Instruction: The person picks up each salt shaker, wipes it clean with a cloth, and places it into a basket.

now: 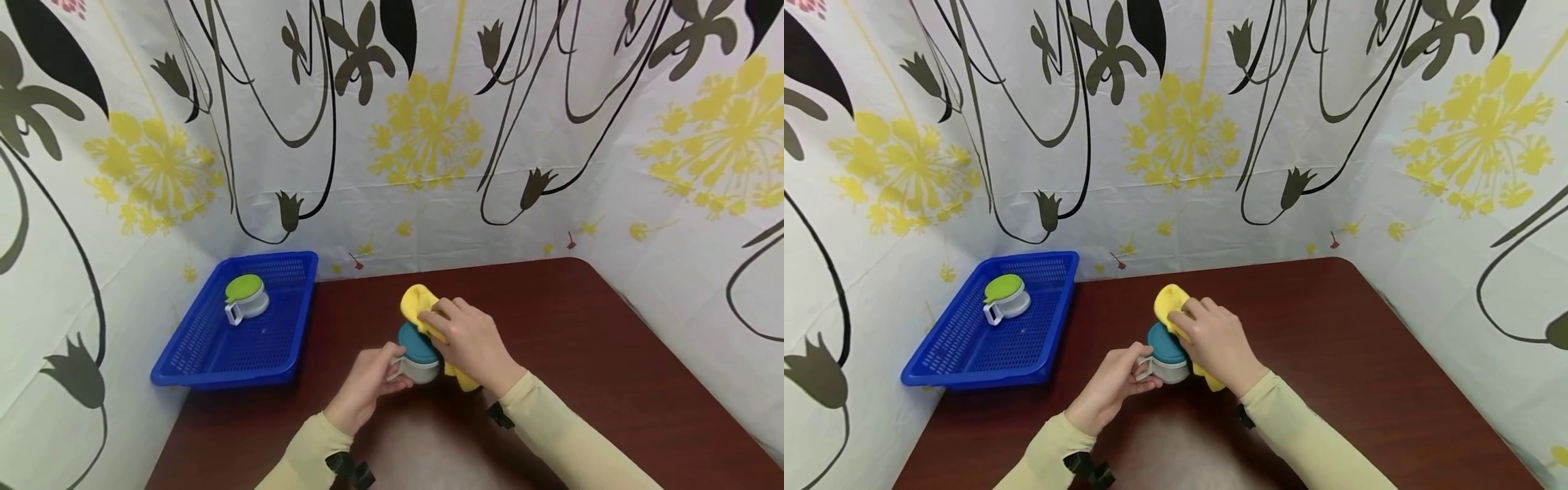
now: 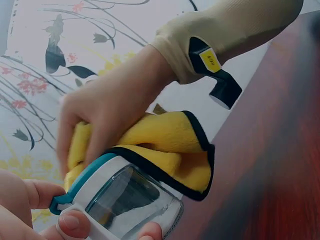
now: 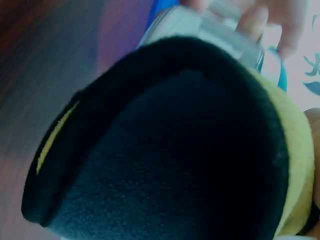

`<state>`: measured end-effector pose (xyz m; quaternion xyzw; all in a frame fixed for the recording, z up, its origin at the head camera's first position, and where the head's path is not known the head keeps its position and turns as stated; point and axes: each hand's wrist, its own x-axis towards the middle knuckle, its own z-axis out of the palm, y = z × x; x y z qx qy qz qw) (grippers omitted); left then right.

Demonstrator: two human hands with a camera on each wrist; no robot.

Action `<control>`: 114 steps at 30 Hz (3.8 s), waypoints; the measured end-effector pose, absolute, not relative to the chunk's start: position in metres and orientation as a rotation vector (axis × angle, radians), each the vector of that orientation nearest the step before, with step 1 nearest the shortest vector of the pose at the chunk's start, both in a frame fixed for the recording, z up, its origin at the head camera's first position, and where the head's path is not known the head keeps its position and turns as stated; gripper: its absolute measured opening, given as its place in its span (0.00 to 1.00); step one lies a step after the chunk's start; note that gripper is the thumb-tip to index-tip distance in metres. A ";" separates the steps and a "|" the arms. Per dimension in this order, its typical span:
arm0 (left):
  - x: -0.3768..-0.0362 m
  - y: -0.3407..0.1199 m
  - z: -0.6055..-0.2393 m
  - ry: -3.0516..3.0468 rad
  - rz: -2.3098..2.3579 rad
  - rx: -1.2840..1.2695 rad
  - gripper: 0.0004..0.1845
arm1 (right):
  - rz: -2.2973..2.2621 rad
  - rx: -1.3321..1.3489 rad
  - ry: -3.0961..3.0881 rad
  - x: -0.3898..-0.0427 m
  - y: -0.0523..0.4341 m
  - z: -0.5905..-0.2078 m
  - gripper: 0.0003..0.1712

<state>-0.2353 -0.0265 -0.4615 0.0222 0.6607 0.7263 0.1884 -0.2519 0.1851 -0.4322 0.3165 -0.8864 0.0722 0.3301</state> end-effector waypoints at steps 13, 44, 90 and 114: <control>-0.238 -0.034 -0.459 1.972 1.916 0.093 0.27 | 0.368 0.762 -2.302 -0.259 0.186 -0.437 0.23; -0.256 -0.069 -0.425 2.097 1.921 0.139 0.18 | 0.422 0.998 -2.094 -0.229 0.193 -0.426 0.27; -0.373 -0.238 -0.394 2.028 2.184 -0.403 0.09 | 0.269 0.481 -2.466 -0.246 0.357 -0.477 0.19; -0.413 -0.273 -0.448 2.101 1.849 -0.503 0.08 | 0.236 0.382 -2.607 -0.257 0.388 -0.499 0.19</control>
